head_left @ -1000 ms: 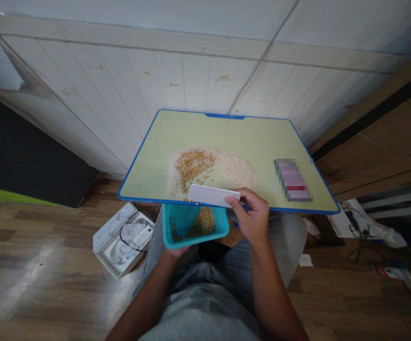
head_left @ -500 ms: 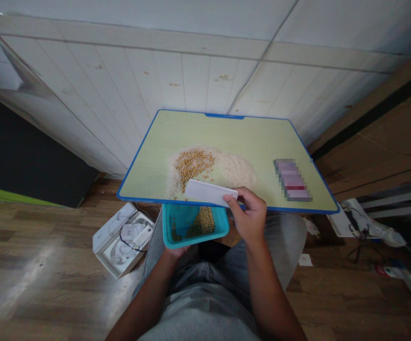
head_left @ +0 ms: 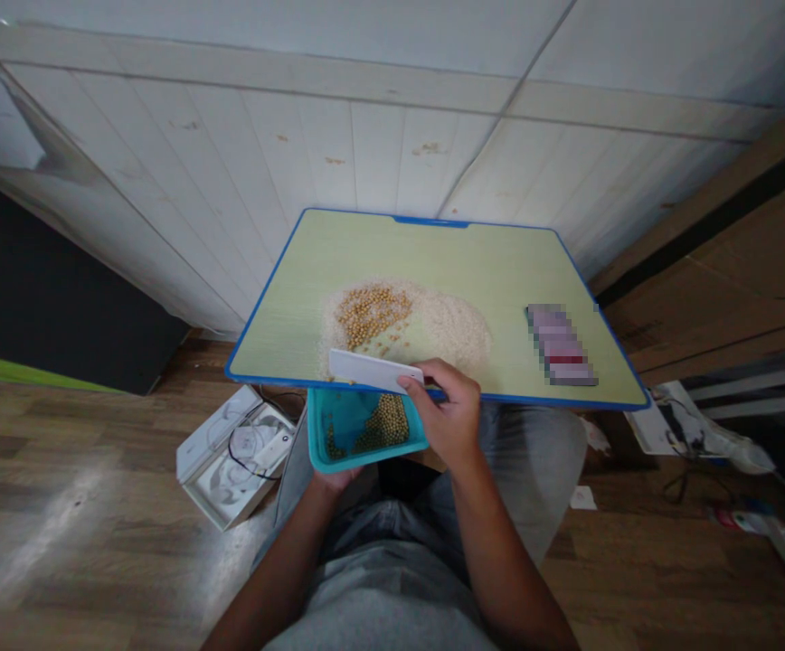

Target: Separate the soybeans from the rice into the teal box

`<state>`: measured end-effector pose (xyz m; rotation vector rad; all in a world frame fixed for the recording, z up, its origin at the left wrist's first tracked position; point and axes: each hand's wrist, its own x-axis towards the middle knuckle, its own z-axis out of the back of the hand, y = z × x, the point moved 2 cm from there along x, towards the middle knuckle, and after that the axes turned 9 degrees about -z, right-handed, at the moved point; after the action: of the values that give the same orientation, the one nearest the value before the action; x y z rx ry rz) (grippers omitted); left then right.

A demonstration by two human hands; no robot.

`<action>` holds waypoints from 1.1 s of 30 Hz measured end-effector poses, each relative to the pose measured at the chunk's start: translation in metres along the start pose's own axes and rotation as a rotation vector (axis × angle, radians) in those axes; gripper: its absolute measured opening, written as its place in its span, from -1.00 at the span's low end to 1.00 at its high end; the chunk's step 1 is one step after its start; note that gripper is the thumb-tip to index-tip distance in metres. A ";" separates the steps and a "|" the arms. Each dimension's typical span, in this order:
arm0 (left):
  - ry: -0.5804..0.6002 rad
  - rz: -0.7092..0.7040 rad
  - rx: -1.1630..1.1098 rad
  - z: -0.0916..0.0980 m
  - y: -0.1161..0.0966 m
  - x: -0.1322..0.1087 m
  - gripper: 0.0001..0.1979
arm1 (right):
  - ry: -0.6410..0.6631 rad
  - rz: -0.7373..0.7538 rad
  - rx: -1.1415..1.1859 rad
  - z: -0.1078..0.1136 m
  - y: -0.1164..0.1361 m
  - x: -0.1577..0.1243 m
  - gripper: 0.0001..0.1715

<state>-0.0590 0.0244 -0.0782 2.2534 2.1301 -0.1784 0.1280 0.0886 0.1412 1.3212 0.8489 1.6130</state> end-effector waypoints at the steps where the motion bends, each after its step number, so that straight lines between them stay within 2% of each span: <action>1: 0.008 -0.007 0.000 0.002 -0.001 0.000 -0.24 | 0.005 -0.001 -0.001 -0.001 0.000 0.000 -0.80; 7: 0.033 -0.012 -0.034 0.006 -0.009 0.001 -0.27 | 0.017 0.002 0.013 -0.005 0.003 0.001 -0.81; 12: -0.044 0.013 0.031 -0.001 -0.012 -0.002 -0.19 | 0.038 -0.007 0.041 -0.007 0.003 0.001 -0.80; 19: -0.111 0.006 0.067 -0.008 -0.015 -0.004 -0.28 | 0.045 0.005 0.040 -0.002 0.005 0.002 -0.80; 23: -0.138 0.000 0.096 -0.014 -0.013 -0.007 -0.32 | -0.069 -0.030 0.013 0.005 0.001 -0.002 -0.80; 26: -0.185 -0.001 0.159 -0.012 -0.014 -0.013 -0.32 | -0.249 -0.120 0.002 0.011 -0.009 -0.008 -0.76; 29: -0.169 0.032 0.212 -0.002 -0.019 -0.019 -0.36 | -0.400 -0.191 0.026 0.018 -0.018 -0.016 -0.67; 33: -0.106 0.070 0.195 0.015 -0.020 -0.019 -0.33 | -0.413 -0.204 0.002 0.024 -0.020 -0.023 -0.62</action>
<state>-0.0810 0.0050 -0.0897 2.3561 2.0589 -0.5131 0.1576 0.0748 0.1189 1.4515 0.7030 1.1275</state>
